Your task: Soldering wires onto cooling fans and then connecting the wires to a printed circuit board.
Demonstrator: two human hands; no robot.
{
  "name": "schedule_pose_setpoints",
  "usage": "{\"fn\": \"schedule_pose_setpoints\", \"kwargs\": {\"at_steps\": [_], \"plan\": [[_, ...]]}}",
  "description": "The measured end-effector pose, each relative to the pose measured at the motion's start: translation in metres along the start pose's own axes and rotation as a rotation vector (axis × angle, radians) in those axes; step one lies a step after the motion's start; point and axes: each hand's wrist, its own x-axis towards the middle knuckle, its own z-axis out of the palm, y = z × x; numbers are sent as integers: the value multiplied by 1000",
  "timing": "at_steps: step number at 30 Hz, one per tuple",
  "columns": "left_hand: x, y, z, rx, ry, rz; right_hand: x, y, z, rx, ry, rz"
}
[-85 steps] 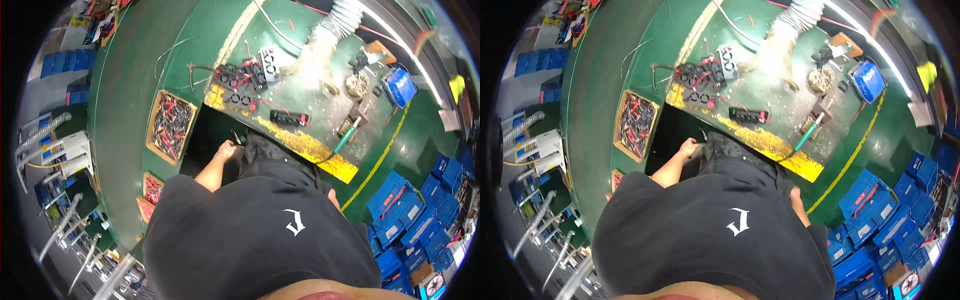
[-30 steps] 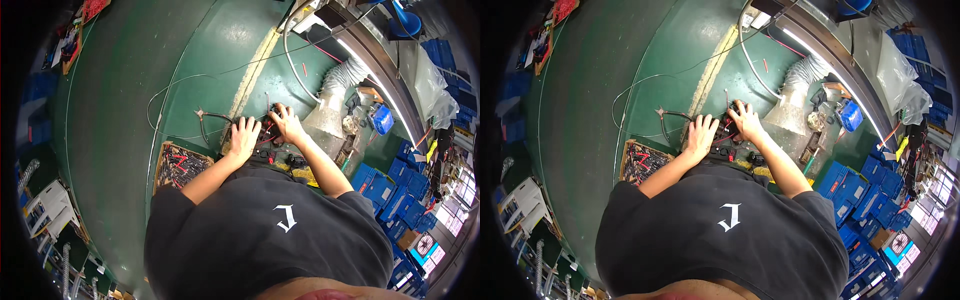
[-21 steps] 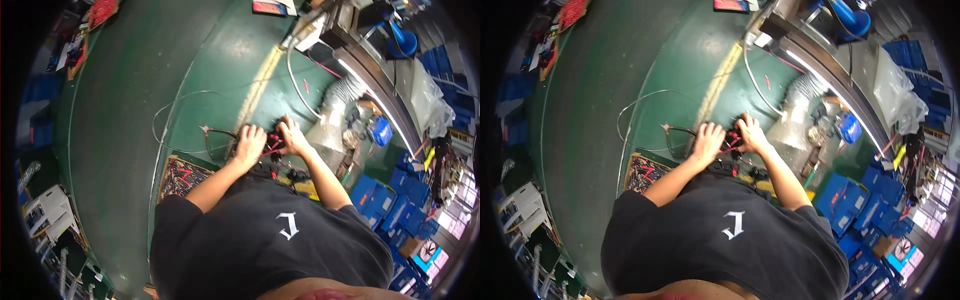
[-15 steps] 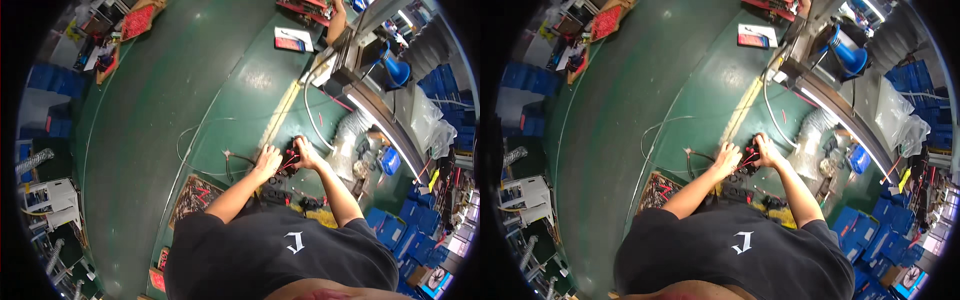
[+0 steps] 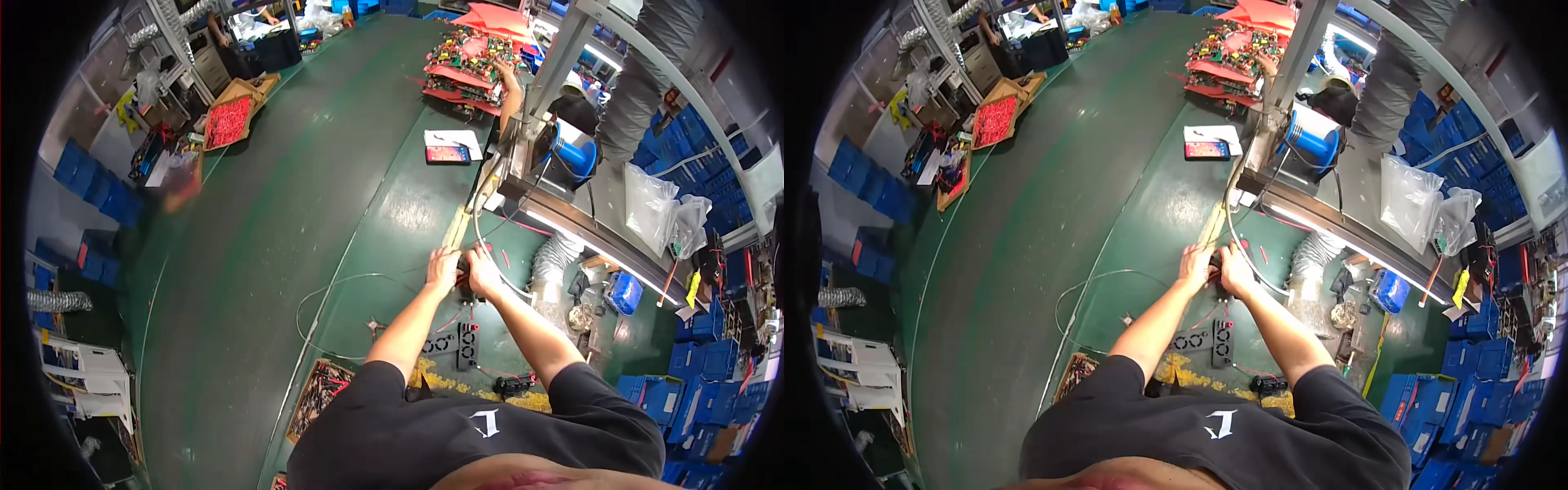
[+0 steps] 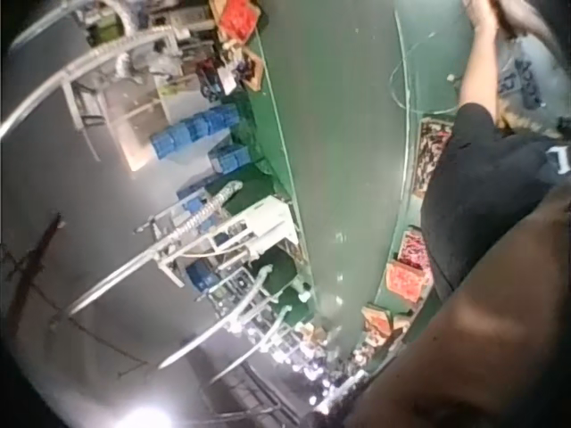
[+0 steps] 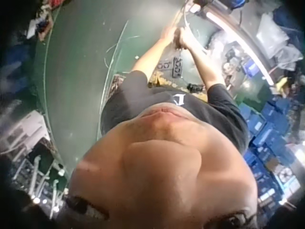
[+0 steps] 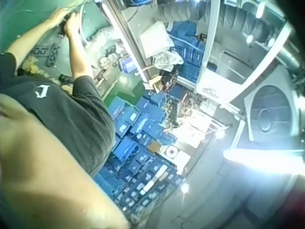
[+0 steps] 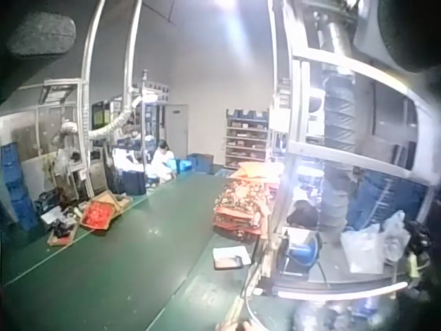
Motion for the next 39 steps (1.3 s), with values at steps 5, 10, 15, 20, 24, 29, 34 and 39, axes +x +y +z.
{"fn": "schedule_pose_setpoints", "kwargs": {"at_steps": [5, 10, 15, 20, 24, 29, 34, 39], "plan": [[-11, -12, 0, 14, 129, -35, -61, -67, 9, -108, 191, -222], [-55, 19, -17, -68, 204, 29, -159, -74, 13, -86, -133, -218], [-180, 49, -65, -157, 61, -169, -194, -79, 26, -576, -431, -333], [-257, 69, -99, -174, 32, -232, -187, -49, 41, -340, -298, -347], [-290, 78, -127, -195, 218, -513, -174, -48, 50, -495, -331, -433], [-325, 63, -146, -61, 460, -529, -138, -40, 70, -595, -404, -414], [-391, 86, -165, -11, 587, -810, -81, -32, 35, -534, -294, -462], [-429, 89, -147, 59, 559, -874, -30, -5, 21, -393, 30, -256]]}}
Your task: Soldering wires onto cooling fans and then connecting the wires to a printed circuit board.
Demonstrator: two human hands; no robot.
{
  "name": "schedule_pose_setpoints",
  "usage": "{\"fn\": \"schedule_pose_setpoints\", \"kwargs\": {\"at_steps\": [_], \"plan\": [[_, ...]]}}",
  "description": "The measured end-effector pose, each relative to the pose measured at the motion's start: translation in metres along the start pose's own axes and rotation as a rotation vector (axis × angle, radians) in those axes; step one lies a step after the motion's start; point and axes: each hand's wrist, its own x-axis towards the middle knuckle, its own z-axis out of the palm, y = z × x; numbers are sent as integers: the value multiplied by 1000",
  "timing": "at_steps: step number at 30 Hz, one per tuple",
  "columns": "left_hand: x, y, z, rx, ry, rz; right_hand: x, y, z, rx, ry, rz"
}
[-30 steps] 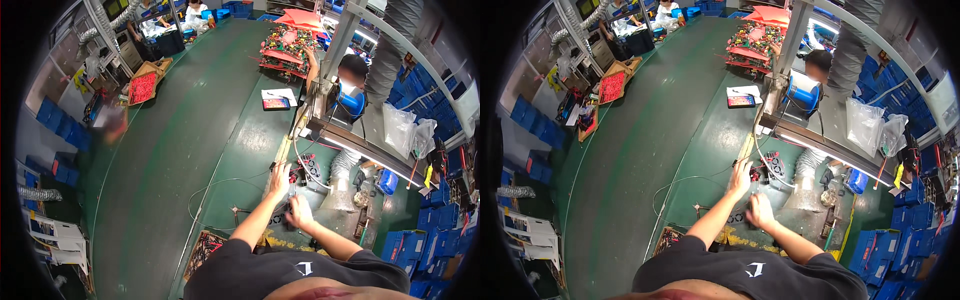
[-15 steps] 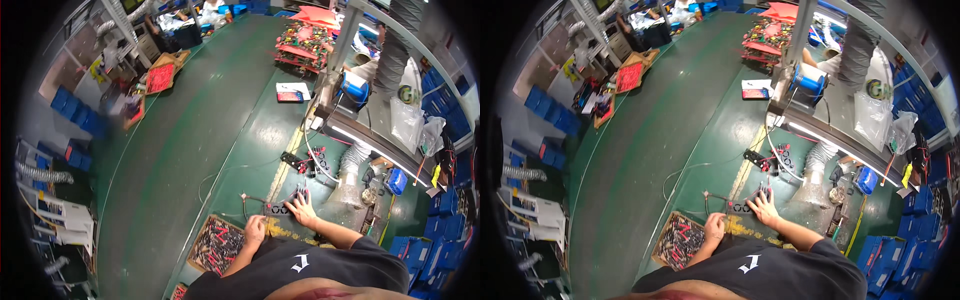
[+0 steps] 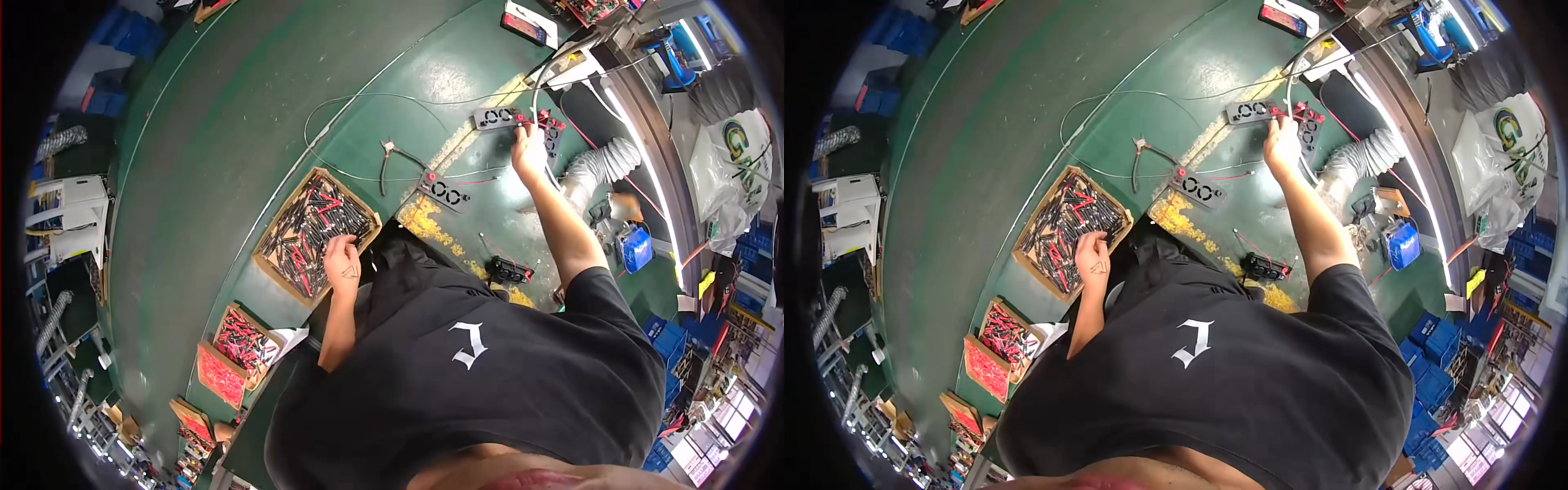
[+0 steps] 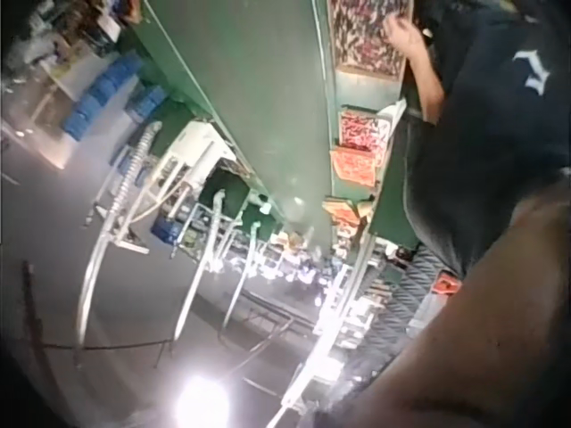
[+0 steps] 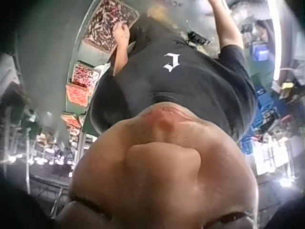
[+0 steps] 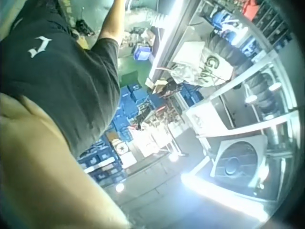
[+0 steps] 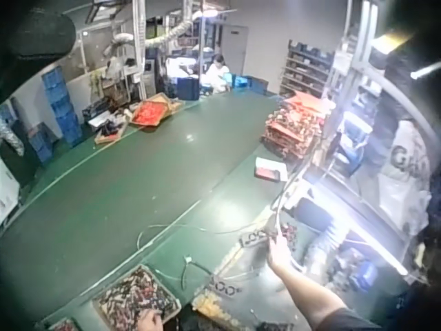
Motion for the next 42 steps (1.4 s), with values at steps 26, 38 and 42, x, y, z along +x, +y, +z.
{"fn": "schedule_pose_setpoints", "kwargs": {"at_steps": [26, 38, 42], "plan": [[31, 9, 20, -109, 26, -34, 8, -13, 6, 309, -69, -408], [-73, -27, -17, 42, 256, -69, -92, -71, -22, 211, 150, -380], [-89, -29, -12, 52, 159, -112, -232, -99, -40, 517, 43, -354]]}}
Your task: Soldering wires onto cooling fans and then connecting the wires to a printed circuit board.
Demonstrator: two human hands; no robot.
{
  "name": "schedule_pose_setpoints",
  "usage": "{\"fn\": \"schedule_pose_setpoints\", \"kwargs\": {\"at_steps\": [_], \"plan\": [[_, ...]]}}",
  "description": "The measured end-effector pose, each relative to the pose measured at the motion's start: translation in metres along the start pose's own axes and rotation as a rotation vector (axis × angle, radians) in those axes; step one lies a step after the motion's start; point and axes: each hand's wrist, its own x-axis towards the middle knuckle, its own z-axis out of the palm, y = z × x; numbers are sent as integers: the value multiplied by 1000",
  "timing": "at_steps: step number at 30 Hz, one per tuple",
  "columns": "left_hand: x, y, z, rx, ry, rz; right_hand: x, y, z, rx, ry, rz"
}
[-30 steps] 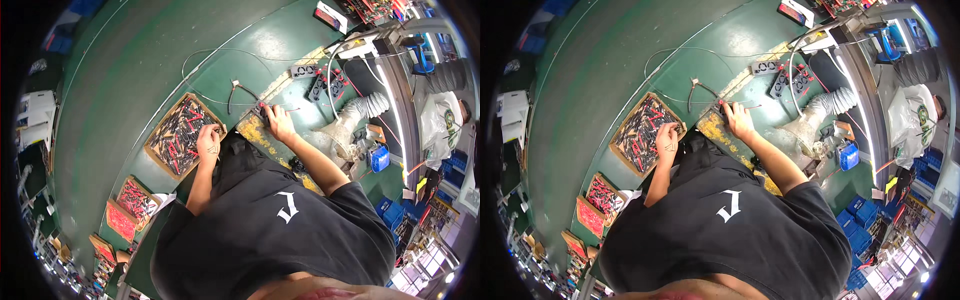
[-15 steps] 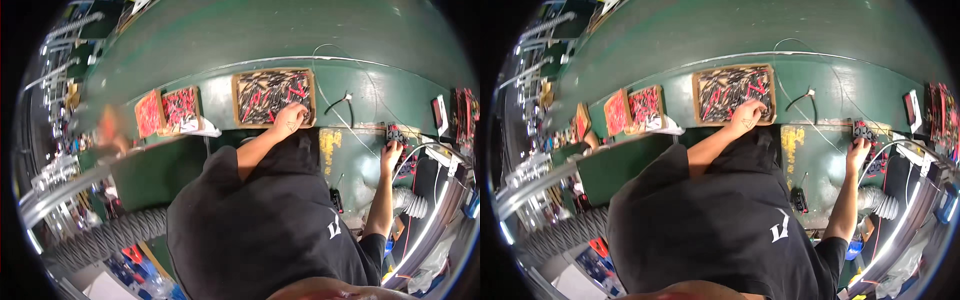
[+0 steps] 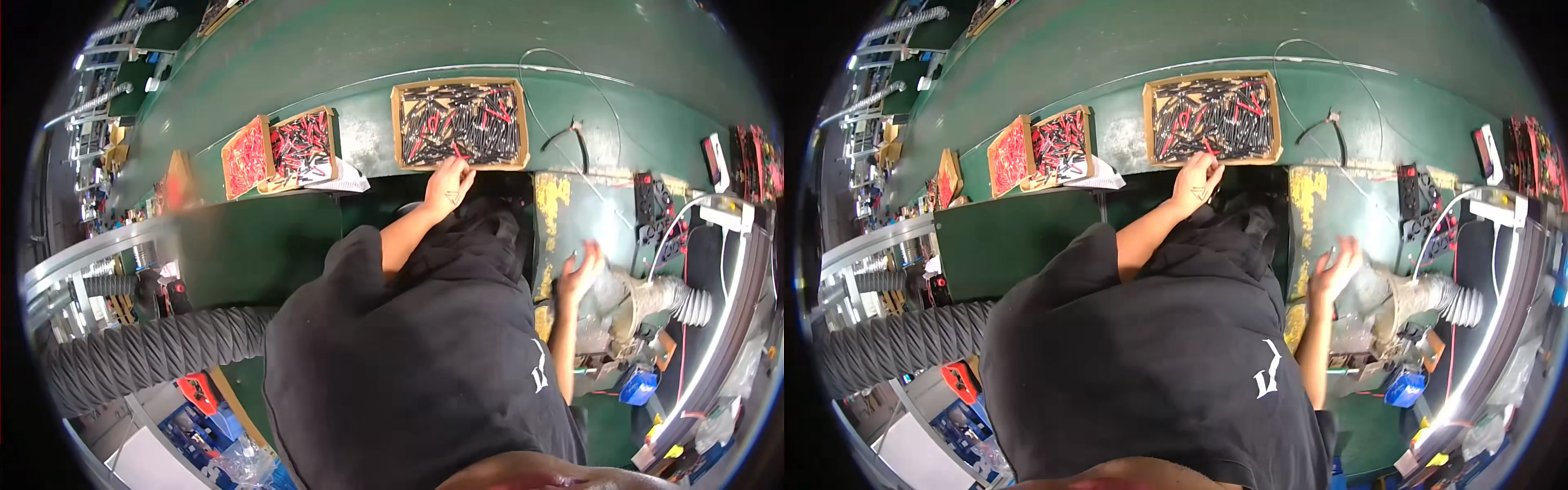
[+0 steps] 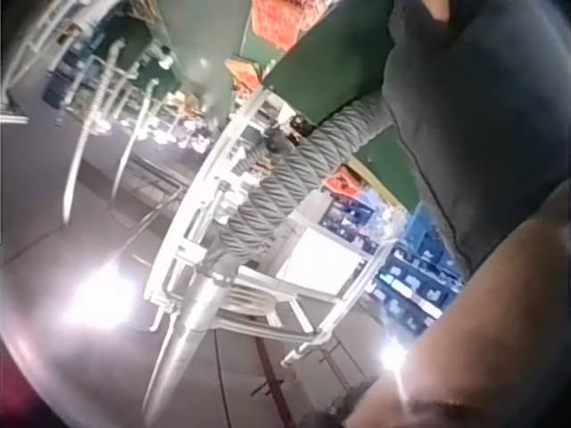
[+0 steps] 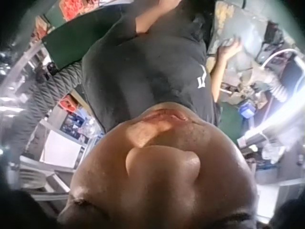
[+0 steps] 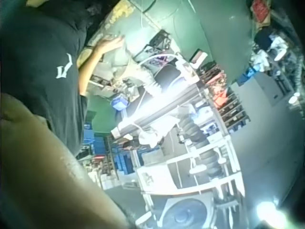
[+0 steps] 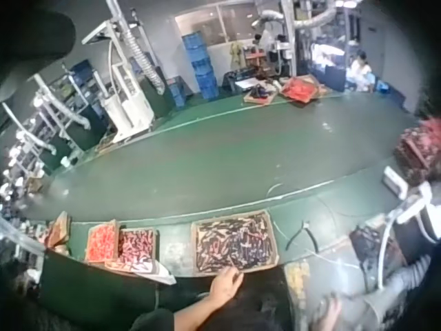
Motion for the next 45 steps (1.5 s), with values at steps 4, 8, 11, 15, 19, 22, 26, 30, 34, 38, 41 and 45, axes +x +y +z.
{"fn": "schedule_pose_setpoints", "kwargs": {"at_steps": [4, 8, 11, 15, 19, 22, 26, 30, 34, 38, 41, 45], "plan": [[-2, -8, -1, 61, 97, 166, -151, -28, 11, 539, -109, 493], [6, -28, -14, 192, 145, 153, -239, -42, 34, 673, -100, 825], [2, -58, -40, 416, 130, 295, -250, -46, 64, 600, -276, 814], [4, -85, -45, 542, -6, 326, -226, -29, 114, 788, -502, 1129], [19, -71, -37, 559, -151, 367, -285, 29, 263, 481, -600, 1180], [22, -77, -50, 659, -149, 385, -260, -4, 303, 559, -755, 1056], [55, -75, -32, 517, 10, 339, -323, 23, 407, 1239, -385, 1489], [88, -83, -38, 568, 51, 299, -384, 53, 442, 1077, -566, 1429], [95, -74, -36, 497, -168, 402, -414, 91, 452, 766, -724, 1310], [108, -70, -47, 590, -323, 550, -420, 163, 458, 431, -847, 1176], [128, -75, -41, 611, -166, 745, -424, 183, 462, 346, -740, 1013], [139, -105, -62, 470, 119, 351, -407, 185, 423, 312, -384, 373]]}}
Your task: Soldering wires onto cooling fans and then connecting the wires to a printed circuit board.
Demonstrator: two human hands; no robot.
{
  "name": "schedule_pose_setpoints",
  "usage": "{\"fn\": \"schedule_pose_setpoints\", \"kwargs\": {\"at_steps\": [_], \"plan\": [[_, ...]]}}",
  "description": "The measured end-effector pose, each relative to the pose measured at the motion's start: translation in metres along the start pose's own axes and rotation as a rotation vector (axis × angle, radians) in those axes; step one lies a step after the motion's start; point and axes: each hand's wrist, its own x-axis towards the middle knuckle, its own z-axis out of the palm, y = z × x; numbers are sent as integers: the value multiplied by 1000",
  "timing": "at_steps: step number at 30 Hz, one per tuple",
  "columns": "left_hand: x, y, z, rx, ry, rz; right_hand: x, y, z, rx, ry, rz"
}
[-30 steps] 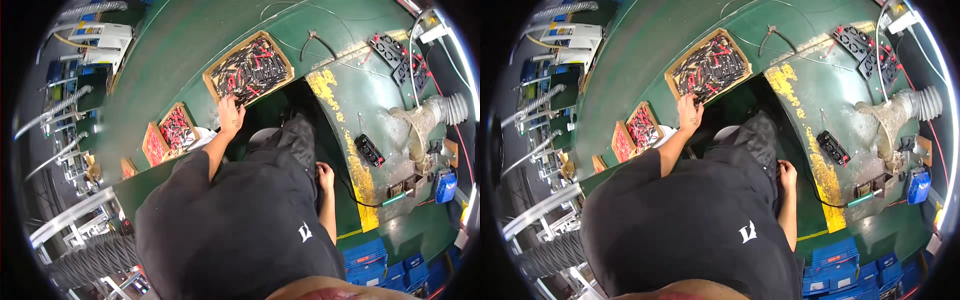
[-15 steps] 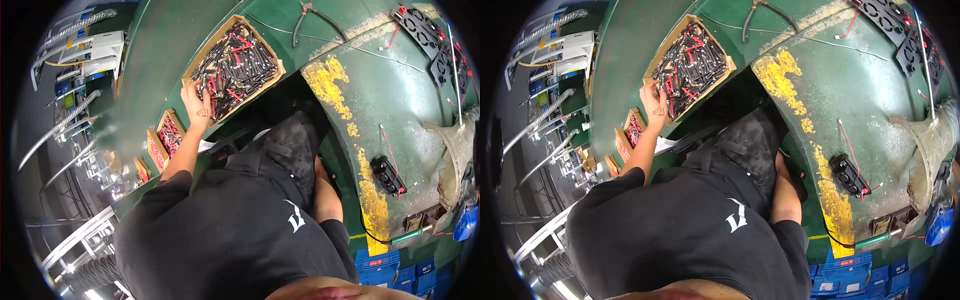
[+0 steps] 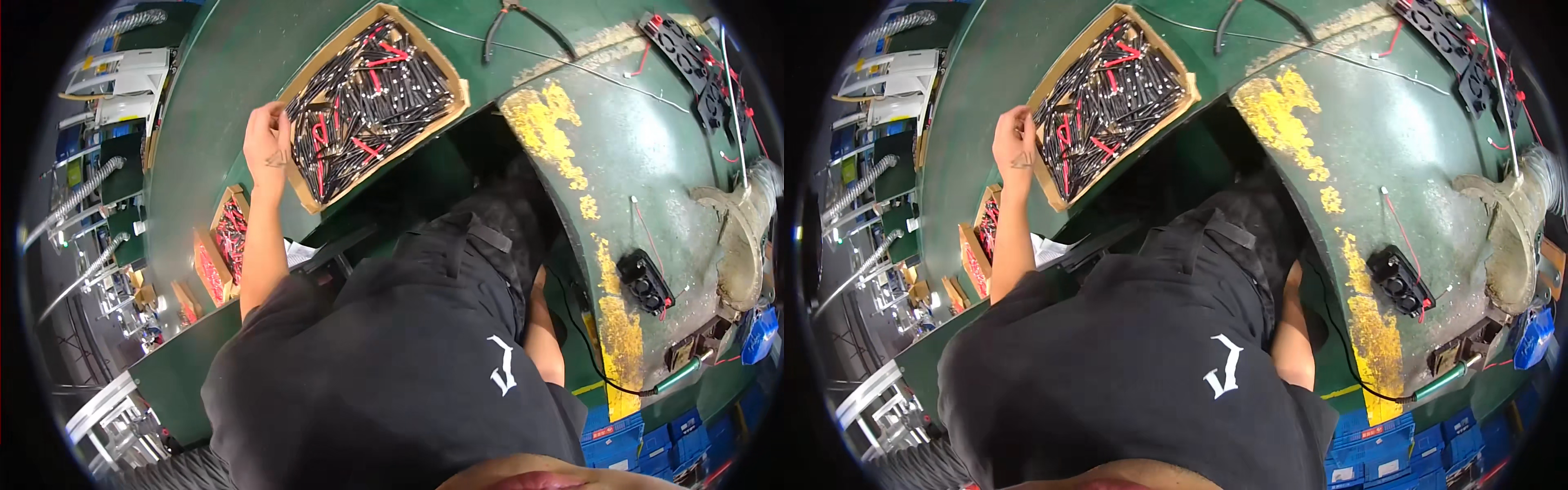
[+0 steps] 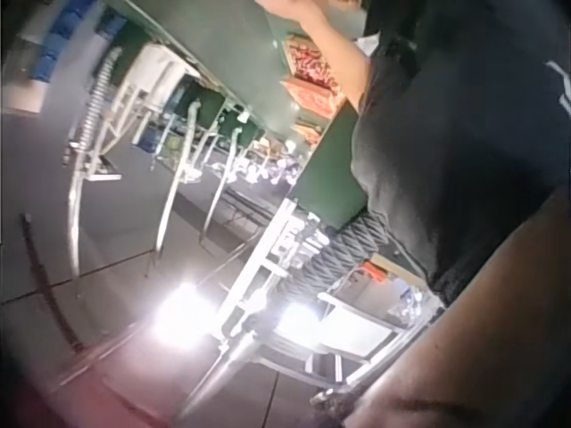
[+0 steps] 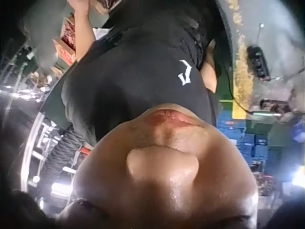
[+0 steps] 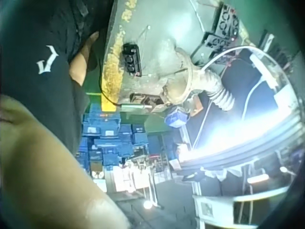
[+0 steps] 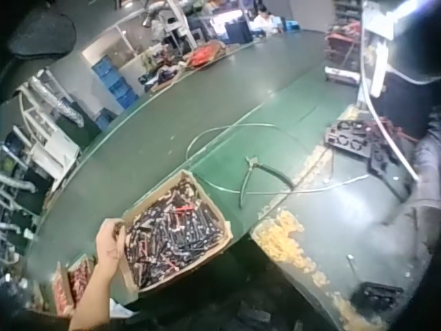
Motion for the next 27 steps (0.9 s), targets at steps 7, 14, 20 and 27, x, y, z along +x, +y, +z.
{"fn": "schedule_pose_setpoints", "kwargs": {"at_steps": [7, 14, 20, 27], "plan": [[4, 11, 5, 61, -319, -53, 17, -107, -65, 146, 12, 298], [7, -10, 10, -91, -448, -48, 32, -113, -36, 1438, 386, 467], [7, -17, -1, -216, -376, -55, 27, -92, -25, 619, 446, 717], [11, -21, 7, -63, -396, 98, 37, -148, -65, 277, 76, 851]]}}
